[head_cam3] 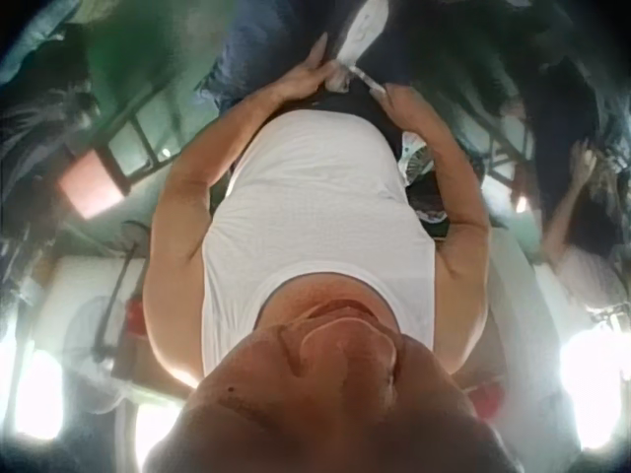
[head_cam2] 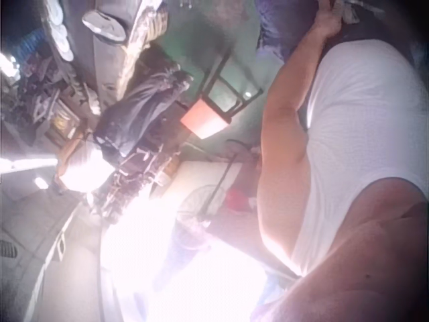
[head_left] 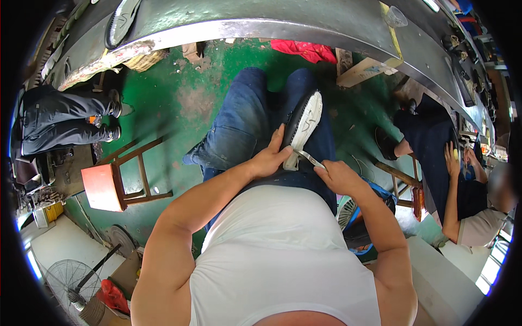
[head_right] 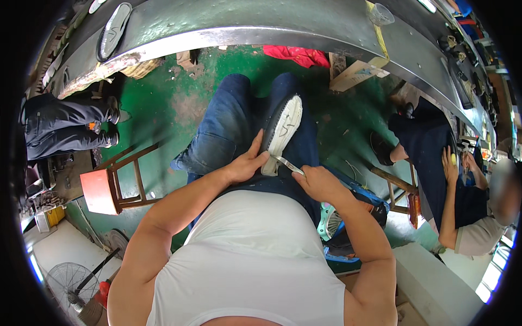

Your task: Pulling and stretching shoe upper material over a shoe last using lasting pincers.

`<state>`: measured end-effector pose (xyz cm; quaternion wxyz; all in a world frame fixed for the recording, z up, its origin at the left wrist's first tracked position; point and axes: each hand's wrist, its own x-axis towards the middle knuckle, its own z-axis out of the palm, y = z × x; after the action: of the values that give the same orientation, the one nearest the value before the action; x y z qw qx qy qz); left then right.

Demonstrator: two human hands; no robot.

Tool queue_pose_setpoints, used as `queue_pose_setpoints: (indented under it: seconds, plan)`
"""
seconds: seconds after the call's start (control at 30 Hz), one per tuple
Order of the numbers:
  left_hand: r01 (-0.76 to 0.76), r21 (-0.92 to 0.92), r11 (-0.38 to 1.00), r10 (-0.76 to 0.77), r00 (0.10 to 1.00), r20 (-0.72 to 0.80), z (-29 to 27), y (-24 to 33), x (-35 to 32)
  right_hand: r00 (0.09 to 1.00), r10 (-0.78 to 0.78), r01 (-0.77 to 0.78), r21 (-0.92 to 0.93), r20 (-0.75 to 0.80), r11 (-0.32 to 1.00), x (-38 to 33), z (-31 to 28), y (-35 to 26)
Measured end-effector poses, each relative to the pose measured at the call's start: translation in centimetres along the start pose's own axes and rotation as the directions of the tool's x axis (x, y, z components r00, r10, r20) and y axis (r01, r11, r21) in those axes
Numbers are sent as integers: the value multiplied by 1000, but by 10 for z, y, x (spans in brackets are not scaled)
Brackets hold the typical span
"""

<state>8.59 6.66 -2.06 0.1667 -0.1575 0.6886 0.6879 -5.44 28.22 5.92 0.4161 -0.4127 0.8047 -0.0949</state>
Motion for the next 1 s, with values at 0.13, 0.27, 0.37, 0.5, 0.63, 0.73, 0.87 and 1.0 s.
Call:
queue_pose_setpoints:
  seconds: [0.13, 0.27, 0.37, 0.5, 0.63, 0.73, 0.87, 1.0]
  plan:
    - [12, 31, 999, -8, 993, -119, 10, 9, 3, 948, 128, -236, 377, 291, 896, -5, -43, -11]
    - [8, 147, 989, 25, 973, -228, 17, 6, 5, 992, 87, -48, 385, -86, 922, -2, -22, -22]
    - [-10, 380, 925, 135, 944, -303, 16, 10, 4, 955, -135, 144, 13, -264, 990, 22, 11, -7]
    - [18, -575, 818, -38, 999, -21, -31, 47, -24, 990, 38, 37, 516, -135, 856, 11, -5, 5]
    - [-176, -513, 840, 84, 977, -197, -84, 120, -58, 980, 87, 64, 697, -179, 714, 13, 29, 37]
    - [-266, -235, 935, 172, 919, -356, -144, 208, -13, 986, 140, -29, 750, -86, 661, 19, 22, 39]
    - [-341, 345, 875, 478, 726, -494, -238, 317, 137, 994, 110, -35, 865, -23, 501, 32, 22, 56]
    - [229, 954, 195, 758, 582, -294, -288, 357, 246, 995, 80, -82, 914, 54, 397, 43, 11, 56]
